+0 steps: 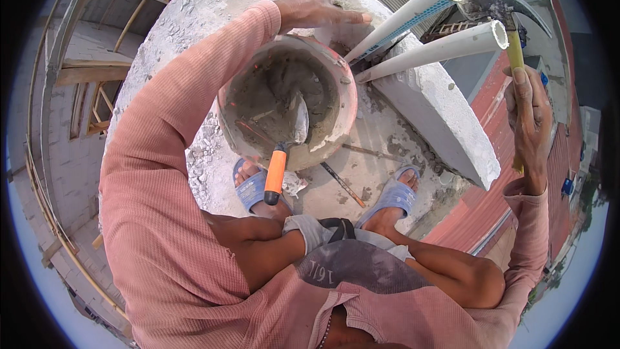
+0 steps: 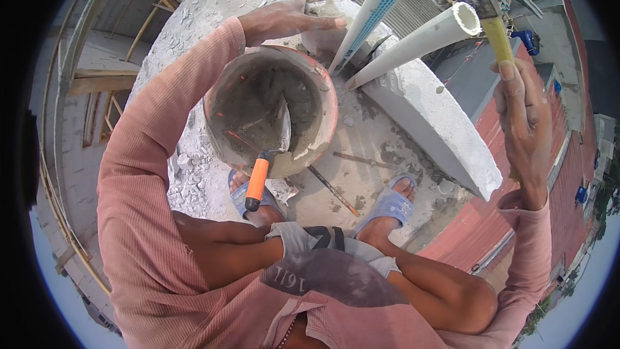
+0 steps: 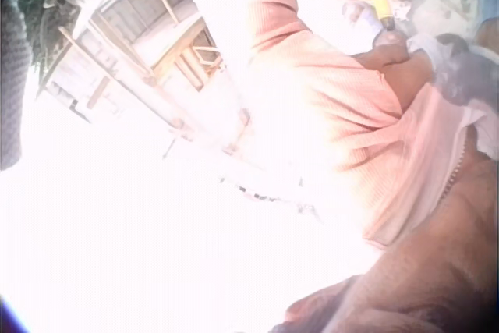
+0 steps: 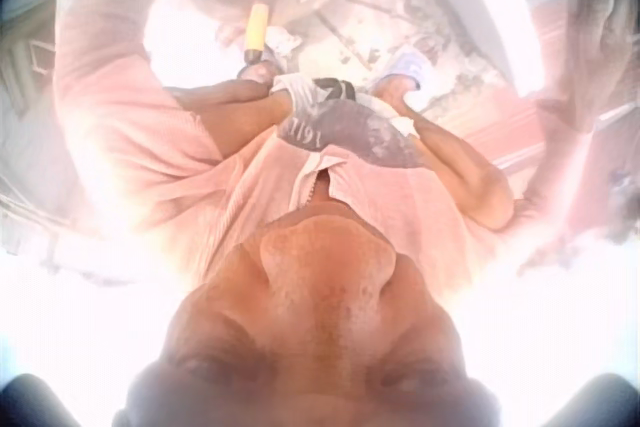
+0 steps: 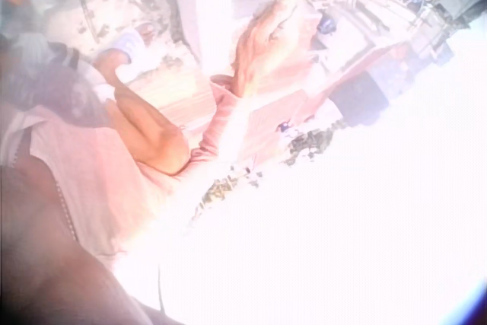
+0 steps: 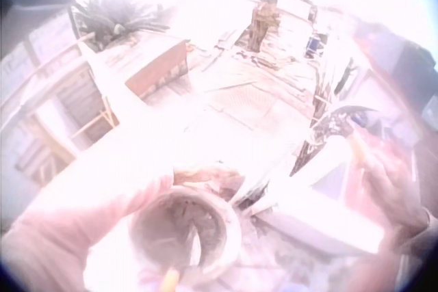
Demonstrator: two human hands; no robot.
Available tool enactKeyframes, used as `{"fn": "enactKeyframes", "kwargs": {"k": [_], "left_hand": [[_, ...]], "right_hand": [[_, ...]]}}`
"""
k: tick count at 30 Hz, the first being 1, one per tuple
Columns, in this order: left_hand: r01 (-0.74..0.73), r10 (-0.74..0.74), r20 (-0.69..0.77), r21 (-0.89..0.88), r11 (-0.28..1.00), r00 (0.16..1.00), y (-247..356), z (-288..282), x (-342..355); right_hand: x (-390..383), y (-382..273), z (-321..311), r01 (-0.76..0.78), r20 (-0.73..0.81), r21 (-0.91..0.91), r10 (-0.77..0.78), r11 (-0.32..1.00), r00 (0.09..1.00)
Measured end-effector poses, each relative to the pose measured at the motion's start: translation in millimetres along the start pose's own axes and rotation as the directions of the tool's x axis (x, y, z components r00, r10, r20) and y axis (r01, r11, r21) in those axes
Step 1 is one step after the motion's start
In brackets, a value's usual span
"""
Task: The person positions and secures lightweight concrete blocks around PVC pipes on a rooftop, applying mortar by hand and tapping the blocks into place with a hammer.
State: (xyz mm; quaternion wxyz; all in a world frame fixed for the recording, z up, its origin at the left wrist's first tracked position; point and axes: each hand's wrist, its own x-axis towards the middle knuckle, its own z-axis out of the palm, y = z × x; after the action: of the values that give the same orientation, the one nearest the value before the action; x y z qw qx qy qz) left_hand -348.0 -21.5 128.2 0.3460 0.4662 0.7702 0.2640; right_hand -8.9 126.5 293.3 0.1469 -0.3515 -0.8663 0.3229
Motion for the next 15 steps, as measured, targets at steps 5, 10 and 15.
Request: {"fn": "enactKeyframes", "kwargs": {"k": [5,10,15], "left_hand": [[0.096,-0.091,0.07,-0.071,0.993,0.993,25,3,-15],[0.186,-0.179,0.143,-0.038,0.982,0.973,26,-2,-21],[-0.079,0.123,0.218,-0.198,0.977,0.968,8,1,-13]], "right_hand": [[26,29,44,0.15,0.051,-0.119,-0.145,0.981,0.988],[30,32,52,0.262,0.258,-0.174,-0.213,0.949,0.942],[36,34,54,0.355,0.316,-0.262,-0.268,0.898,0.91]]}}
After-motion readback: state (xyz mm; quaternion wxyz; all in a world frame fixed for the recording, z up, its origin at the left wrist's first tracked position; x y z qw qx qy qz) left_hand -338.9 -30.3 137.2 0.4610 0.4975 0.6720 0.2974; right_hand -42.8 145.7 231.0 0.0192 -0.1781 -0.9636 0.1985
